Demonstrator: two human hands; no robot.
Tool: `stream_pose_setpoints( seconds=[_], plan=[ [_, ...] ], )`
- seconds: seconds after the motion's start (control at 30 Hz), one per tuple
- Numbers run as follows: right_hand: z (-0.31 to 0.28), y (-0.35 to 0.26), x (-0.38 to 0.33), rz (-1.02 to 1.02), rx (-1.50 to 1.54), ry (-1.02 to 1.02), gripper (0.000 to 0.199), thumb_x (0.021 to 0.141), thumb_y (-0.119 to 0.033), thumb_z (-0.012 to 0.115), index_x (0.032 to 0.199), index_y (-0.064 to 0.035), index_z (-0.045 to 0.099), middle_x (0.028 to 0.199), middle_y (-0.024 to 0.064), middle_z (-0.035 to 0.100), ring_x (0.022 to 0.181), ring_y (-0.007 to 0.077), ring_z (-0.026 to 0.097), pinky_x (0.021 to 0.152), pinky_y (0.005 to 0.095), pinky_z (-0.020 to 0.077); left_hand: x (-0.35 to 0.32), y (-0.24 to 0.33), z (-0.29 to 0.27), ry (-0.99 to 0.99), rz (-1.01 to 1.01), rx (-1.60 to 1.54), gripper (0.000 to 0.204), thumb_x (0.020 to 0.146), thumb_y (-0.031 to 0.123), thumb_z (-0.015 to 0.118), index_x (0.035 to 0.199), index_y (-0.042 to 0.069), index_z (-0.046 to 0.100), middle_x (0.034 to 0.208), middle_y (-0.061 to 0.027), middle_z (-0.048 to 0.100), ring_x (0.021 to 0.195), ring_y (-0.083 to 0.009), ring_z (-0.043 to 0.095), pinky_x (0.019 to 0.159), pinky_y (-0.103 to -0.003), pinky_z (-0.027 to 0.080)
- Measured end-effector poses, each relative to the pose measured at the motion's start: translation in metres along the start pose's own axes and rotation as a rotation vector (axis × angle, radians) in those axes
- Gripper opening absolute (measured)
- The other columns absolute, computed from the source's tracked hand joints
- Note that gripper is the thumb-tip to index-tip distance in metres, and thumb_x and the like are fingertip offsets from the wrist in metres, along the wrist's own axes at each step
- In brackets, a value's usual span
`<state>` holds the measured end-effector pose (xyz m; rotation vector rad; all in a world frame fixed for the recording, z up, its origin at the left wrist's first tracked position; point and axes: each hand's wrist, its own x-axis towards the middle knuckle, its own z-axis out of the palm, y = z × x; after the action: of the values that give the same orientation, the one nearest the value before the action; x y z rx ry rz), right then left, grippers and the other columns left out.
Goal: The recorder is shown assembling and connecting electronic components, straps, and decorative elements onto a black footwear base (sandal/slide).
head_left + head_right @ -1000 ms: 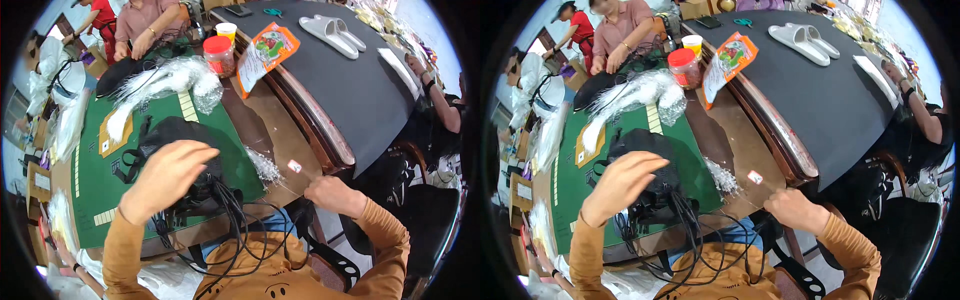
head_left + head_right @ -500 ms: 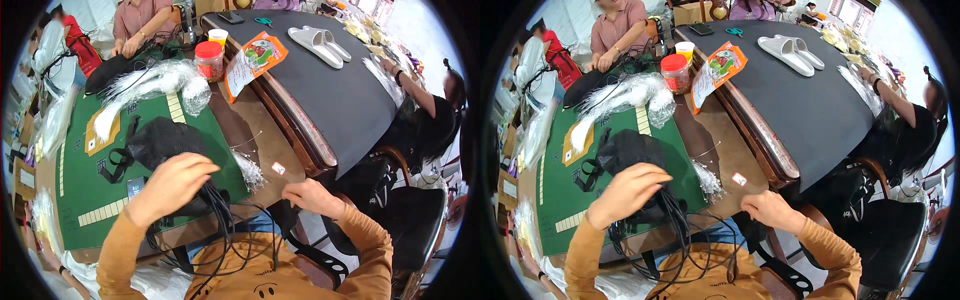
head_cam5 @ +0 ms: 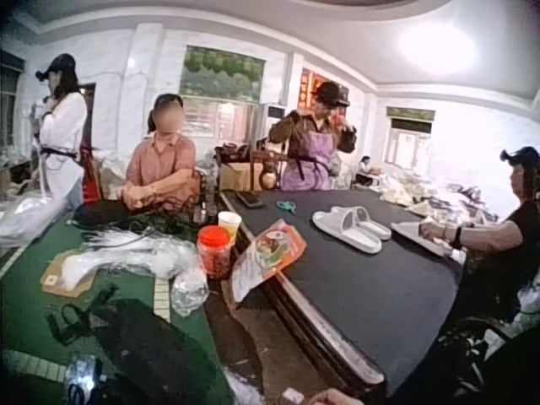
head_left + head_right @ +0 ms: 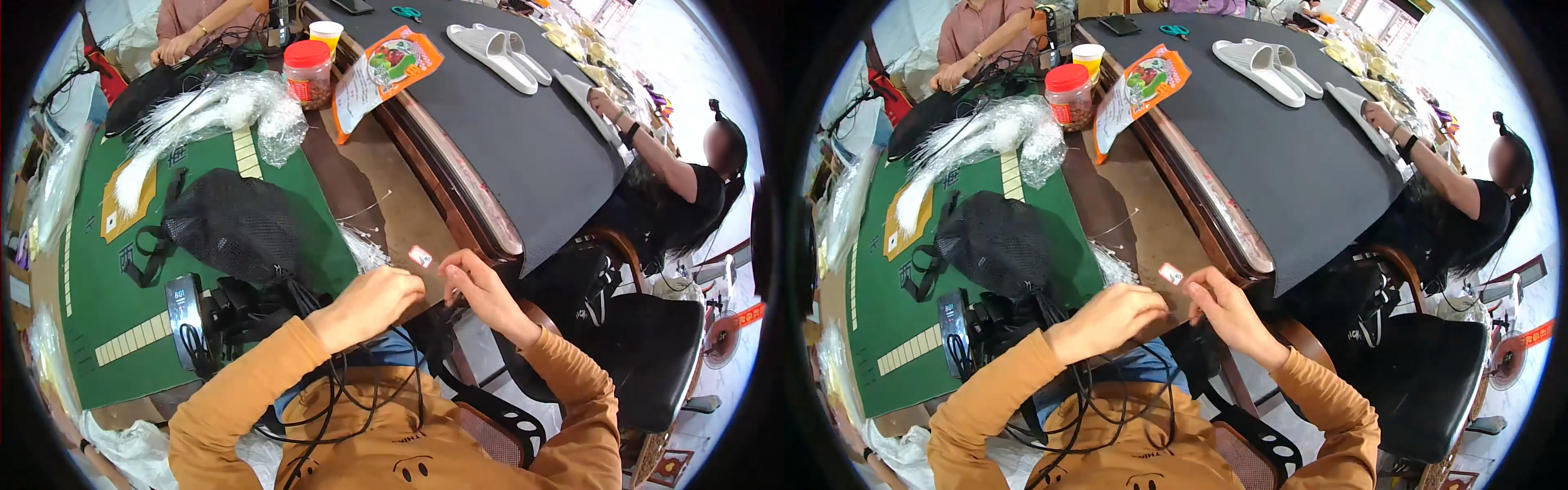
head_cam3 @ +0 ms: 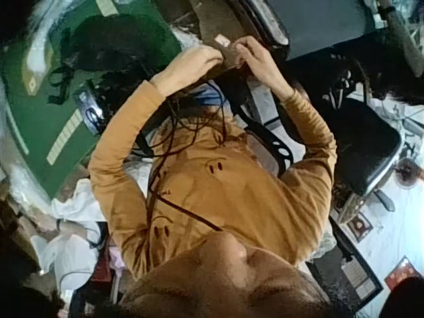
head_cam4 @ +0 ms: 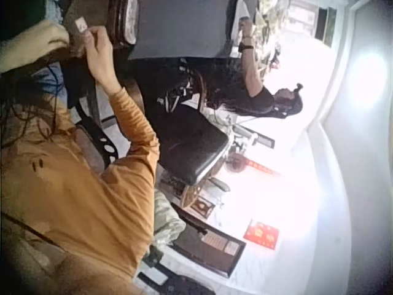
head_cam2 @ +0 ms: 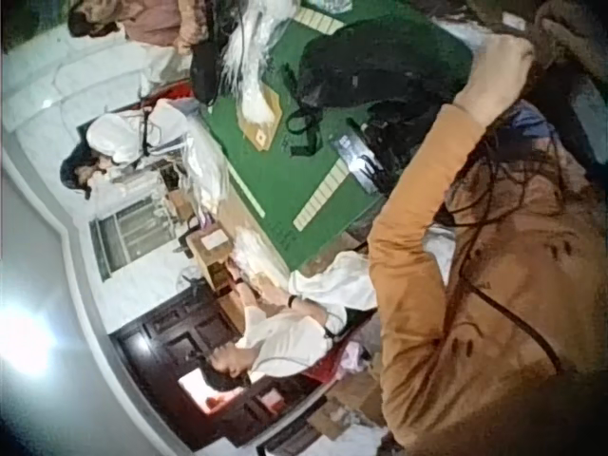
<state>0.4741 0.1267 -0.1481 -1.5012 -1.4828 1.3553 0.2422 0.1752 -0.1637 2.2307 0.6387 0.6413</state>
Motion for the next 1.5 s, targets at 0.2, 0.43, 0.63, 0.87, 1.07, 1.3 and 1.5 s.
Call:
stream_pose_setpoints(
  seconds=[0.2, 0.43, 0.63, 0.87, 1.07, 1.3, 1.5],
  plan=[
    [-0.015, 0.016, -0.025, 0.130, 0.129, -0.147, 0.033, 0.112, -0.021, 0.045, 0.112, 0.0056, 0.063, 0.104, 0.0110, 0.071, 0.092, 0.0174, 0.072, 0.083, 0.0312, 0.0559, -0.006, -0.004, -0.019, -0.018, -0.190, 0.038, 0.015, 0.095, 0.012, 0.064, 0.097, -0.002, 0.070, 0.087, -0.0191, 0.071, 0.084, -0.0388, 0.068, 0.075, -0.044, 0.055],
    [-0.029, 0.016, -0.034, -0.164, -0.613, -0.100, 0.022, 0.095, -0.002, 0.058, 0.114, 0.0030, 0.068, 0.098, 0.0189, 0.074, 0.094, 0.0340, 0.073, 0.082, 0.0391, 0.0576, -0.008, 0.013, -0.009, -0.075, 0.018, 0.206, 0.017, 0.093, 0.015, 0.068, 0.105, 0.003, 0.071, 0.096, -0.0144, 0.067, 0.092, -0.0347, 0.068, 0.079, -0.043, 0.056],
    [-0.006, -0.019, -0.015, -0.472, -0.544, 0.091, 0.016, 0.096, -0.008, 0.062, 0.109, 0.0010, 0.067, 0.098, 0.0178, 0.071, 0.092, 0.0351, 0.072, 0.079, 0.0404, 0.0571, -0.006, 0.029, -0.068, 0.130, -0.011, 0.247, 0.011, 0.092, 0.012, 0.069, 0.098, 0.003, 0.069, 0.094, -0.0127, 0.064, 0.090, -0.0339, 0.066, 0.077, -0.042, 0.055],
    [0.042, -0.025, -0.009, -0.358, -0.489, -0.040, 0.040, 0.096, -0.041, 0.070, 0.089, -0.0017, 0.066, 0.069, 0.0140, 0.068, 0.066, 0.0327, 0.071, 0.062, 0.0422, 0.0569, -0.038, -0.002, -0.067, -0.071, -0.037, 0.601, 0.015, 0.084, 0.006, 0.066, 0.098, 0.005, 0.071, 0.099, -0.0075, 0.065, 0.096, -0.0301, 0.063, 0.084, -0.041, 0.054],
    [0.075, -0.018, 0.004, -0.318, -0.786, -0.007, 0.061, 0.094, -0.061, 0.064, 0.072, -0.0044, 0.060, 0.059, 0.0169, 0.064, 0.058, 0.0370, 0.068, 0.057, 0.0477, 0.0555, -0.031, -0.017, -0.049, -0.119, -0.016, 0.589, 0.024, 0.085, 0.005, 0.062, 0.107, 0.005, 0.070, 0.110, -0.0077, 0.065, 0.103, -0.0291, 0.062, 0.091, -0.041, 0.052],
    [0.074, -0.001, 0.008, -0.302, -0.653, 0.069, 0.017, 0.095, -0.018, 0.066, 0.089, -0.0041, 0.060, 0.070, 0.0157, 0.071, 0.066, 0.0372, 0.071, 0.061, 0.0477, 0.0552, -0.029, -0.021, -0.049, -0.124, 0.013, 0.640, 0.025, 0.087, 0.005, 0.059, 0.112, 0.004, 0.063, 0.111, -0.0101, 0.064, 0.105, -0.0298, 0.064, 0.088, -0.041, 0.054],
    [0.066, -0.003, 0.008, -0.294, -0.542, 0.101, 0.035, 0.096, -0.036, 0.069, 0.086, -0.0039, 0.062, 0.064, 0.0156, 0.067, 0.060, 0.0383, 0.069, 0.055, 0.0482, 0.0541, -0.023, -0.014, -0.063, -0.197, -0.045, 0.544, 0.020, 0.089, 0.005, 0.060, 0.109, 0.003, 0.057, 0.105, -0.0128, 0.062, 0.098, -0.0318, 0.067, 0.081, -0.044, 0.056]
  ],
)
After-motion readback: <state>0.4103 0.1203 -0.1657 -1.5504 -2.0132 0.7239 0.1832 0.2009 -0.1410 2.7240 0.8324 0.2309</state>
